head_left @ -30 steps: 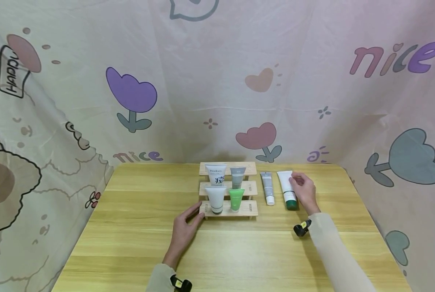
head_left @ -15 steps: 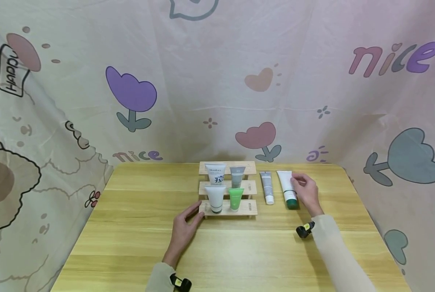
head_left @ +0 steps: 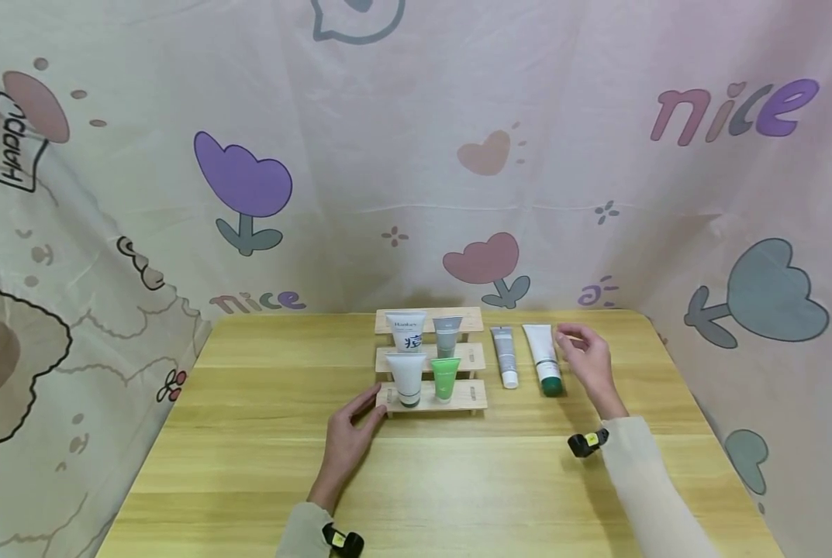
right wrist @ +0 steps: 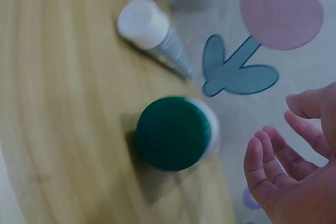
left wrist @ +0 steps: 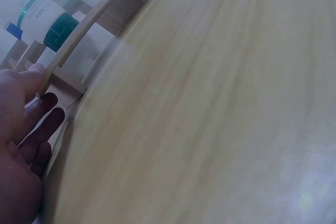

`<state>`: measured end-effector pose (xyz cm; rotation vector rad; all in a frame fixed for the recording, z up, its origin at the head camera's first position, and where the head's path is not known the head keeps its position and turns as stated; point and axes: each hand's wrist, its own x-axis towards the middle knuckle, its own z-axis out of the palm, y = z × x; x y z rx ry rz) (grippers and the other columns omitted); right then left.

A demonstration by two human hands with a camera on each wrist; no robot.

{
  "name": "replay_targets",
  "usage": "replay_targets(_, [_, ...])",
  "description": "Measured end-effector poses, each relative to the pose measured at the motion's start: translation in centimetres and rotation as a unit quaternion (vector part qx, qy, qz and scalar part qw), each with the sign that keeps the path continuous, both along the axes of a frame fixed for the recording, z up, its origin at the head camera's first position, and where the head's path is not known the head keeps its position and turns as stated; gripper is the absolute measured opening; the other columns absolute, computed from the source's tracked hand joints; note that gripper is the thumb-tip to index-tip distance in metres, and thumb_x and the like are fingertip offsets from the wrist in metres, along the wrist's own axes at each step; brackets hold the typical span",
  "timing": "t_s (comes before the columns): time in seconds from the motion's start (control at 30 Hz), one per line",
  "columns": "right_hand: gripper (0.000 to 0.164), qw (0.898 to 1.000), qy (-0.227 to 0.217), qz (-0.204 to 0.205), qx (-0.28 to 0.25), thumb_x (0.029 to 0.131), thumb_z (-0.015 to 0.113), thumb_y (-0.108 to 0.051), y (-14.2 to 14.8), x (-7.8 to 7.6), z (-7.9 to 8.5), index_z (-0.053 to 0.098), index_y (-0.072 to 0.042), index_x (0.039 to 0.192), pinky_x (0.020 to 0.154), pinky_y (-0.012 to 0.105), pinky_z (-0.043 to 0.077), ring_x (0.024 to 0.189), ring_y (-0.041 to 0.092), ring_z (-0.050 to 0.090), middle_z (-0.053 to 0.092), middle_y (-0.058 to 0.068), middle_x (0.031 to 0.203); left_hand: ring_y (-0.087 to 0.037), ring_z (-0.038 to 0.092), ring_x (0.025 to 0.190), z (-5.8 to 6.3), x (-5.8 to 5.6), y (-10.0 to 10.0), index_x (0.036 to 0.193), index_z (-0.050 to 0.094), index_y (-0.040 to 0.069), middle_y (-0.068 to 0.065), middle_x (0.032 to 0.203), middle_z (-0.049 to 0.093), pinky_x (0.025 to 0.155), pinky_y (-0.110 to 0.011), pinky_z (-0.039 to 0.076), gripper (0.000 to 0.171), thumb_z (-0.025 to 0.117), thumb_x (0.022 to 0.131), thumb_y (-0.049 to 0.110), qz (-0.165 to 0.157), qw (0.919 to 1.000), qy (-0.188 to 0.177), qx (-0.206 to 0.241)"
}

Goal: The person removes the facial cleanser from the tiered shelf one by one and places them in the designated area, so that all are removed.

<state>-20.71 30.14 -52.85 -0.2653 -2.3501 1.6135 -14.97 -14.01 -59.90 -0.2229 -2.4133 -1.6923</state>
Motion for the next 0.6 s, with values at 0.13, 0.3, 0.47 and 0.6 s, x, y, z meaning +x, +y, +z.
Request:
replay_targets(0.13, [0.037, 0.999, 0.031, 0.021, -0.03, 0.103, 0.065, -0.017, -0.5, 0.6, 1.0, 0.061, 0.007, 0.131, 0.079, 0.022, 0.06, 0.097, 0.003, 0.062, 0.061, 0.026, 0.13, -0.024, 0.065, 0.121, 0.0, 0.0, 0.0, 0.133, 0.07, 0.016, -0.004, 0.132, 0.069, 0.107, -0.041, 0.049, 0.041, 0.078, 0.094, 0.023, 0.001, 1.0, -0.003, 0.001])
replay_targets(0.3, [0.037, 0.996, 0.057, 0.036, -0.062, 0.102, 0.066, -0.013, -1.7, 1.2, 2.7, 0.06, 0.009, 0.131, 0.08, 0.021, 0.06, 0.099, 0.003, 0.065, 0.063, 0.023, 0.128, -0.026, 0.065, 0.121, -0.1, -0.1, 0.0, 0.133, 0.07, 0.014, -0.006, 0.132, 0.069, 0.107, -0.044, 0.049, 0.041, 0.077, 0.095, 0.023, -0.001, 1.0, -0.002, 0.001])
replay_targets(0.47, [0.034, 0.993, 0.088, 0.053, -0.065, 0.101, 0.067, -0.011, -2.9, 1.6, 3.9, 0.062, 0.008, 0.129, 0.077, 0.02, 0.06, 0.098, 0.008, 0.068, 0.065, 0.025, 0.124, -0.022, 0.065, 0.121, 0.0, 0.0, -0.1, 0.134, 0.07, 0.017, -0.003, 0.132, 0.068, 0.107, -0.042, 0.049, 0.041, 0.077, 0.094, 0.026, 0.0, 1.0, -0.008, 0.003])
replay_targets(0.6, [0.034, 0.991, 0.102, 0.062, -0.063, 0.101, 0.067, -0.01, -3.6, 2.0, 4.6, 0.062, 0.007, 0.129, 0.077, 0.021, 0.06, 0.098, 0.008, 0.069, 0.065, 0.028, 0.124, -0.018, 0.065, 0.122, 0.0, 0.0, -0.1, 0.133, 0.071, 0.02, 0.001, 0.132, 0.068, 0.108, -0.038, 0.048, 0.04, 0.077, 0.094, 0.028, 0.001, 0.9998, -0.019, 0.008])
